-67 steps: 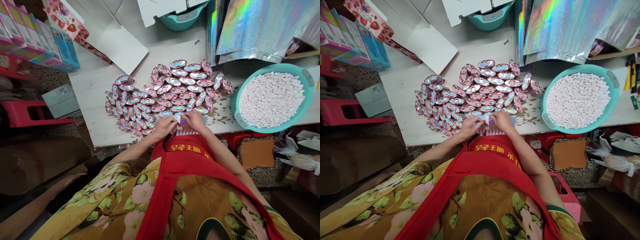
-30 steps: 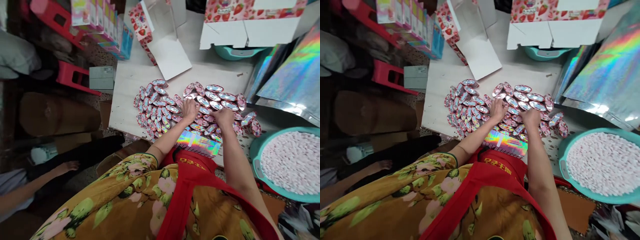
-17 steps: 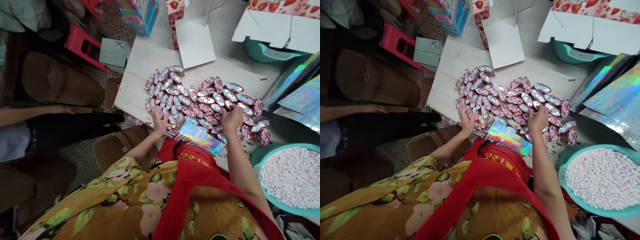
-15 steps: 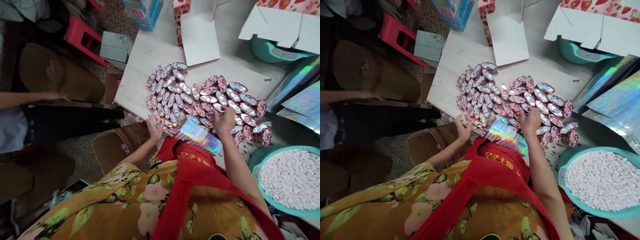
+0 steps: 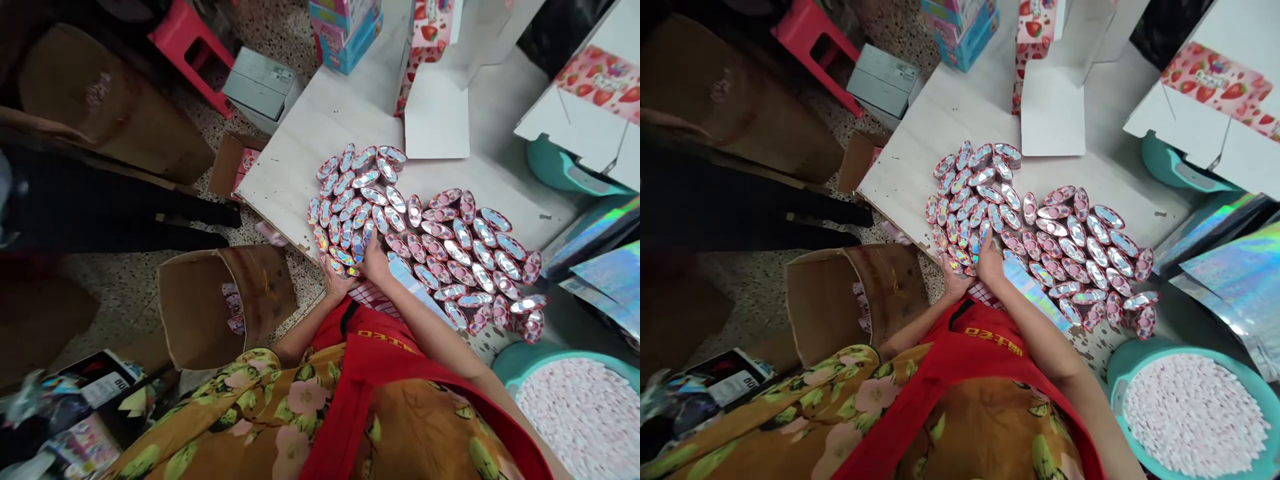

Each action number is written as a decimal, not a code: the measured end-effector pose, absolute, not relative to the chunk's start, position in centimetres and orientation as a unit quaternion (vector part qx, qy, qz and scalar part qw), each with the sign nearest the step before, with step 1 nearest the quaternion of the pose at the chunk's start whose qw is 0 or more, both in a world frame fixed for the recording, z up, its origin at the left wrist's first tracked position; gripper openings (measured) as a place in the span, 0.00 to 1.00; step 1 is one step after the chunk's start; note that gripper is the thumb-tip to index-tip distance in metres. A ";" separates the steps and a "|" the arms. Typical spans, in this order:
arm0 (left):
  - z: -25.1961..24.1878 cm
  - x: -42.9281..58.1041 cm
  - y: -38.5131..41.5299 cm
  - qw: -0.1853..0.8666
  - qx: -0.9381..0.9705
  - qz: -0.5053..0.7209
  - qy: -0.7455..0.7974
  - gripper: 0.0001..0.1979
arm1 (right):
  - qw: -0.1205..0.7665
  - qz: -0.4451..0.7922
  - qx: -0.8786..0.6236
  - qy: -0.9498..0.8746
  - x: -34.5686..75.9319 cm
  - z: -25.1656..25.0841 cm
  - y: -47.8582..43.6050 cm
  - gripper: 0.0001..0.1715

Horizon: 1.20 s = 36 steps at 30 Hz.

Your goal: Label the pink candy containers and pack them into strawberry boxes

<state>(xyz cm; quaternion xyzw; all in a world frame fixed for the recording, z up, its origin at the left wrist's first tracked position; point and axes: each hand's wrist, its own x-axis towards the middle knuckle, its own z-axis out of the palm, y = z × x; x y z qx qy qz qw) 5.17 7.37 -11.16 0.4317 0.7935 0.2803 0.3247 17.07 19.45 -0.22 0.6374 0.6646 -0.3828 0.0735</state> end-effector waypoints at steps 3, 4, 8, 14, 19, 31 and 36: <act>-12.1 4.5 8.9 0.301 0.427 0.300 0.798 0.69 | 0.068 -0.406 0.642 0.647 16.6 -0.8 21.3 0.80; -12.3 4.0 9.6 0.298 0.428 0.305 0.797 0.69 | 0.065 -0.412 0.642 0.644 16.3 -0.8 22.0 0.81; -12.5 1.5 13.0 0.297 0.429 0.318 0.792 0.69 | 0.020 -0.436 0.639 0.633 14.8 -1.2 25.3 0.85; -12.4 -0.8 19.6 0.260 0.417 0.330 0.806 0.66 | -0.027 -0.454 0.617 0.643 11.5 -2.5 32.0 0.82; -12.2 -1.3 23.5 0.220 0.402 0.363 0.812 0.65 | -0.020 -0.430 0.600 0.675 11.9 -1.4 35.4 0.62; -7.6 6.9 23.9 0.179 0.812 0.207 0.516 0.25 | 0.203 -0.261 0.554 0.764 26.6 3.0 38.0 0.27; -7.7 9.2 28.4 0.213 0.828 0.207 0.475 0.15 | 0.181 -0.259 0.544 0.777 23.9 1.2 38.3 0.22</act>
